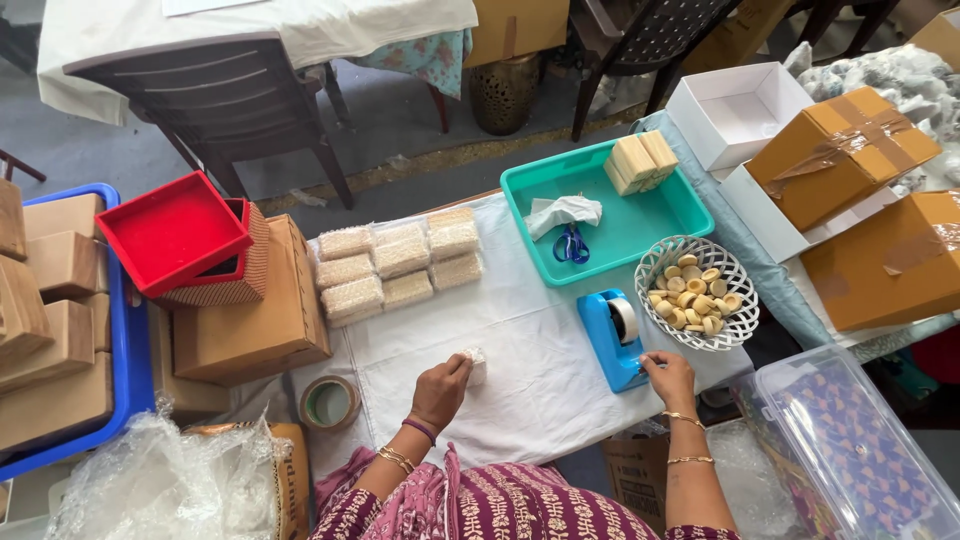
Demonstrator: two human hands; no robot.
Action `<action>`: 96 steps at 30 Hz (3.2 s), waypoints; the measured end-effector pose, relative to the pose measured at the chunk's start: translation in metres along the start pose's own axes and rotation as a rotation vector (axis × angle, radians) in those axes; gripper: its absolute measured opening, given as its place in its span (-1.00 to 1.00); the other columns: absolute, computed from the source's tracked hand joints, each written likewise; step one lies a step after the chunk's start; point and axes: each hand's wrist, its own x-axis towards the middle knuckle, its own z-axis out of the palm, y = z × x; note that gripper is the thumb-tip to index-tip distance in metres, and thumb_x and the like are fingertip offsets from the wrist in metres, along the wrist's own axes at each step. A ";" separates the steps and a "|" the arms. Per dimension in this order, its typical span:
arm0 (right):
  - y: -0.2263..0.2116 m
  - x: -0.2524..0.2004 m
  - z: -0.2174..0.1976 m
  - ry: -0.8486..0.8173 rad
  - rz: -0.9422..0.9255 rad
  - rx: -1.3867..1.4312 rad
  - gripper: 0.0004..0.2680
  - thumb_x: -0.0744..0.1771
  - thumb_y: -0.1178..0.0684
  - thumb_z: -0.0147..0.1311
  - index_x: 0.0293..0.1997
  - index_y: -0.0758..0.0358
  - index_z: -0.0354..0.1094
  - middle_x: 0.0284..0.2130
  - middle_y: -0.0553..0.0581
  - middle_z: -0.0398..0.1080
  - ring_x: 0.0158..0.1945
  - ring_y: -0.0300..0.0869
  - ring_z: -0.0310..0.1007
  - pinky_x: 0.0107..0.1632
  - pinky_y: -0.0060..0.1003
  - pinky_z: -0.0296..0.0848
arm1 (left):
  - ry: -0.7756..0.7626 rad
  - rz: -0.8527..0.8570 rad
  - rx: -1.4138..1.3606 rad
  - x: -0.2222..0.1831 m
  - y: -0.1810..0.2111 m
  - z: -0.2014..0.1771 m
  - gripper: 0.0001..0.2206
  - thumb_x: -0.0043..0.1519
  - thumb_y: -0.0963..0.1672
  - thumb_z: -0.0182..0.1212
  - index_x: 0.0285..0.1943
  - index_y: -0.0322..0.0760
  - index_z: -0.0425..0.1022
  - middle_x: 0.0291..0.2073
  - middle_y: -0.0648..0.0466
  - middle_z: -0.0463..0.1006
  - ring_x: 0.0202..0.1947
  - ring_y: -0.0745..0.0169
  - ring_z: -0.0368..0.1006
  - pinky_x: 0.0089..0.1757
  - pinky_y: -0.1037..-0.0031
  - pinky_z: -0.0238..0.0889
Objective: The person wraps rectangular wooden blocks in bubble wrap using a tape dispenser to secure the packaging. They handle the blocks individually, folding the wrap around them and applying tape to seal the edges before placing the finished items on a stack.
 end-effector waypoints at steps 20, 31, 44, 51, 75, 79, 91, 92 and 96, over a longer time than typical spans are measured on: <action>-0.028 -0.037 -0.028 0.137 -0.013 0.211 -0.85 0.29 0.05 0.30 -0.20 0.32 0.61 -0.50 0.08 0.56 -0.43 -0.30 0.49 -0.30 -0.38 0.42 | -0.008 -0.029 0.008 -0.002 0.002 0.001 -0.85 0.24 -0.16 0.22 -0.06 -0.29 0.57 -0.15 0.10 0.58 -0.42 0.15 0.54 -0.37 0.35 0.44; 0.047 -0.025 0.018 0.089 0.174 0.656 -0.87 0.29 0.14 0.30 -0.21 0.42 0.54 -0.48 0.03 0.49 -0.48 -0.35 0.39 -0.34 -0.48 0.40 | 0.003 -0.029 0.020 0.000 0.002 0.005 -0.86 0.24 -0.16 0.23 -0.07 -0.30 0.58 -0.16 0.10 0.58 -0.45 0.18 0.54 -0.39 0.38 0.44; 0.084 -0.039 0.019 0.253 0.031 0.001 -0.88 0.30 0.05 0.28 -0.21 0.27 0.60 -0.43 0.15 0.56 -0.37 -0.14 0.52 -0.25 -0.28 0.48 | 0.001 -0.029 0.003 -0.005 0.007 -0.001 -0.87 0.25 -0.17 0.21 -0.08 -0.31 0.57 -0.15 0.08 0.57 -0.44 0.16 0.54 -0.40 0.37 0.43; 0.093 -0.062 0.024 0.174 -0.207 -0.046 -0.84 0.26 -0.03 0.28 -0.21 0.19 0.58 -0.35 0.19 0.56 -0.26 -0.01 0.56 -0.13 -0.15 0.51 | 0.021 -0.050 -0.036 -0.003 0.007 -0.001 -0.89 0.24 -0.19 0.20 -0.10 -0.28 0.55 -0.17 0.11 0.56 -0.40 0.17 0.53 -0.38 0.36 0.43; -0.198 -0.131 0.176 -0.529 -0.051 0.736 -0.91 0.30 0.15 0.25 -0.17 0.28 0.53 -0.53 -0.06 0.44 -0.49 -0.39 0.29 -0.39 -0.47 0.32 | 0.167 -0.098 -0.119 -0.013 0.011 0.009 -0.93 0.23 -0.19 0.28 -0.14 -0.21 0.54 -0.33 0.09 0.59 -0.38 0.14 0.56 -0.37 0.34 0.42; -0.194 -0.132 0.178 -0.507 -0.070 0.698 -0.90 0.29 0.15 0.26 -0.17 0.29 0.54 -0.54 -0.06 0.44 -0.51 -0.40 0.29 -0.41 -0.47 0.30 | 0.184 -0.162 -0.192 -0.015 0.010 0.018 -0.87 0.25 -0.16 0.32 -0.12 -0.23 0.47 -0.42 0.07 0.56 -0.41 0.11 0.55 -0.39 0.32 0.39; -0.208 -0.133 0.162 -0.337 -0.227 0.368 -0.69 0.22 0.14 0.27 -0.03 0.17 0.22 -0.64 0.07 0.48 -0.57 -0.33 0.39 -0.46 -0.38 0.34 | 0.143 -0.151 -0.190 -0.006 0.031 -0.005 -0.77 0.25 -0.16 0.28 0.08 -0.20 0.50 -0.31 0.05 0.54 -0.38 0.09 0.57 -0.39 0.32 0.43; -0.209 -0.133 0.160 -0.322 -0.244 0.343 -0.70 0.22 0.13 0.28 -0.05 0.17 0.21 -0.64 0.08 0.49 -0.58 -0.30 0.41 -0.46 -0.35 0.35 | 0.120 -0.171 -0.180 -0.006 0.031 -0.003 -0.76 0.25 -0.16 0.27 0.09 -0.20 0.51 -0.29 0.05 0.53 -0.37 0.07 0.57 -0.39 0.31 0.43; -0.212 -0.133 0.157 -0.273 -0.304 0.257 -0.72 0.22 0.05 0.29 -0.13 0.16 0.21 -0.61 0.07 0.51 -0.58 -0.19 0.48 -0.46 -0.27 0.37 | 0.056 -0.217 -0.157 -0.003 0.030 0.002 -0.76 0.24 -0.15 0.26 0.09 -0.18 0.54 -0.24 0.05 0.49 -0.37 0.06 0.58 -0.40 0.28 0.43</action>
